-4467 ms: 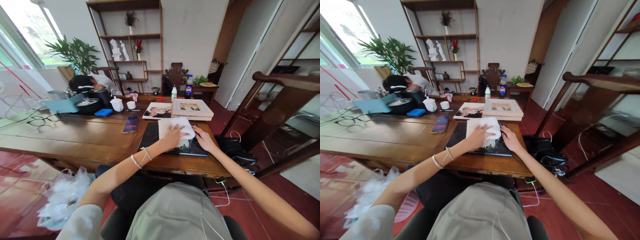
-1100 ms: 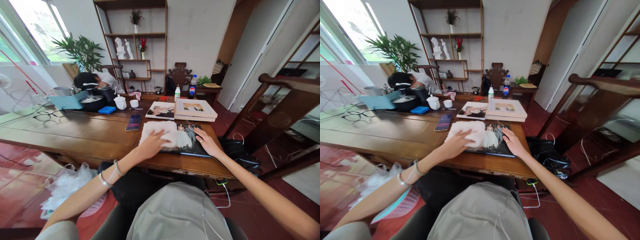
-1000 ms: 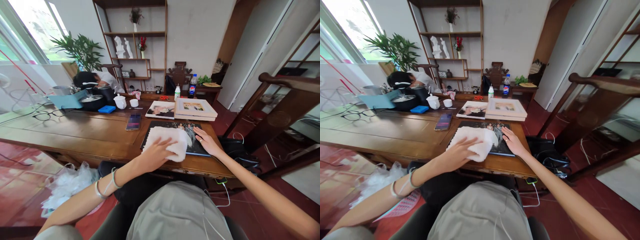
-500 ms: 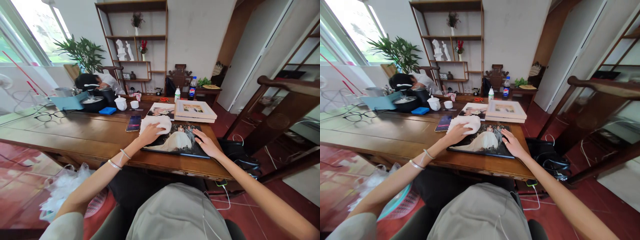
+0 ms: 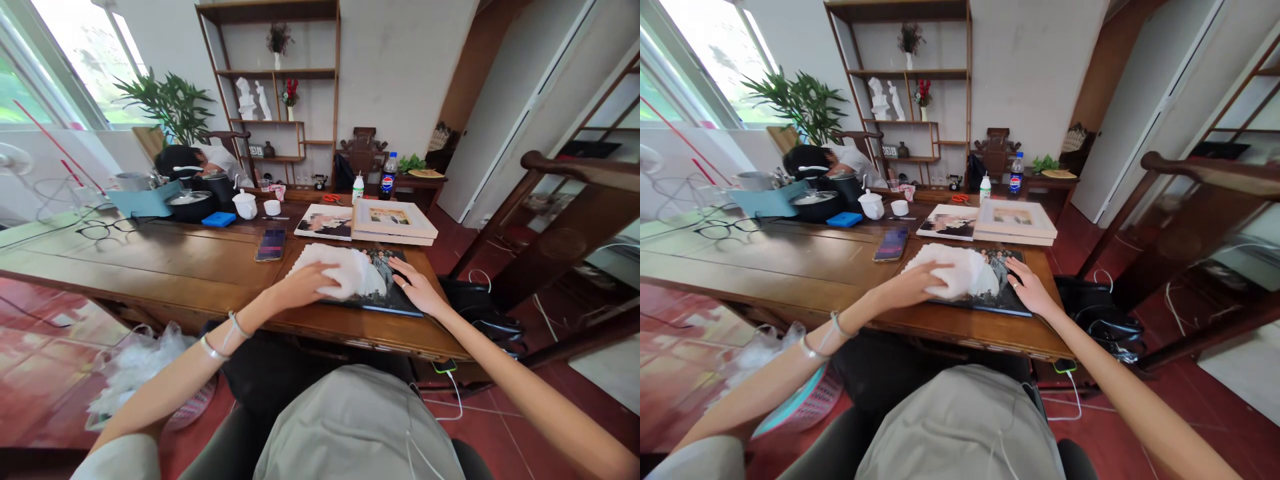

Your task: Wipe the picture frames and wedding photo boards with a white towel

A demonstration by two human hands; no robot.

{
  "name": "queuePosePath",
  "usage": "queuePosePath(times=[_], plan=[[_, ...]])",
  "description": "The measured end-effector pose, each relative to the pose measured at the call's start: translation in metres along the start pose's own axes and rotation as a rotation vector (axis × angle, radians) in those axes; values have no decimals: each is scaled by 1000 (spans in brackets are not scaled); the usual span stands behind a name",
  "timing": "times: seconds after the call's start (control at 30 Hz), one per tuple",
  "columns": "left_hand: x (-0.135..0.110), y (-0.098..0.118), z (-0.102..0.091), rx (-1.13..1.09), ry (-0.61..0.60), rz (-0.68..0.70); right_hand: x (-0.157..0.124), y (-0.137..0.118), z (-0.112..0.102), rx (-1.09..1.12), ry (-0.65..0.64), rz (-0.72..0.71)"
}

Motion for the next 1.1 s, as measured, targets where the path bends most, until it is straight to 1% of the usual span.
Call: queuePosePath(times=[0.07,0.17,0.23,0.3,0.37,0.47,0.57,0.67,0.77,0.83,0.9,0.97,1.1], plan=[[20,-30,1,-12,-3,-15,0,-1,0,5,1,-2],[45,-70,0,-29,50,-77,0,-2,-1,13,-1,-4],[54,-86,1,-42,94,-116,0,-2,-1,16,1,-1],[55,-93,1,-55,120,-121,0,-2,-1,18,5,6],[47,-88,3,-49,113,-95,0,-2,-1,20,11,9],[22,-69,4,1,79,-102,1,-3,-1,25,13,7],[-14,-39,2,70,48,-147,1,-4,-1,18,14,12],[-49,-6,1,99,-27,-128,1,-4,-1,12,19,15],[-69,17,-3,115,-42,-80,1,-4,-1,11,16,14],[-70,20,-4,112,-39,-63,1,-4,-1,7,10,15],[-61,13,-3,111,-43,-64,2,-4,-1,4,5,15],[-44,-3,1,129,-53,-79,2,-4,-2,4,4,14],[1,-38,10,181,-53,-92,1,-4,-2,1,7,18]])
Point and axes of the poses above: each hand's wrist, its own x-axis towards the middle knuckle, its own z-axis out of the palm, y = z × x, the point moved 5 cm from there along x, towards the middle knuckle, and after that the axes turned 11 degrees about -z, right-handed, at the moved point
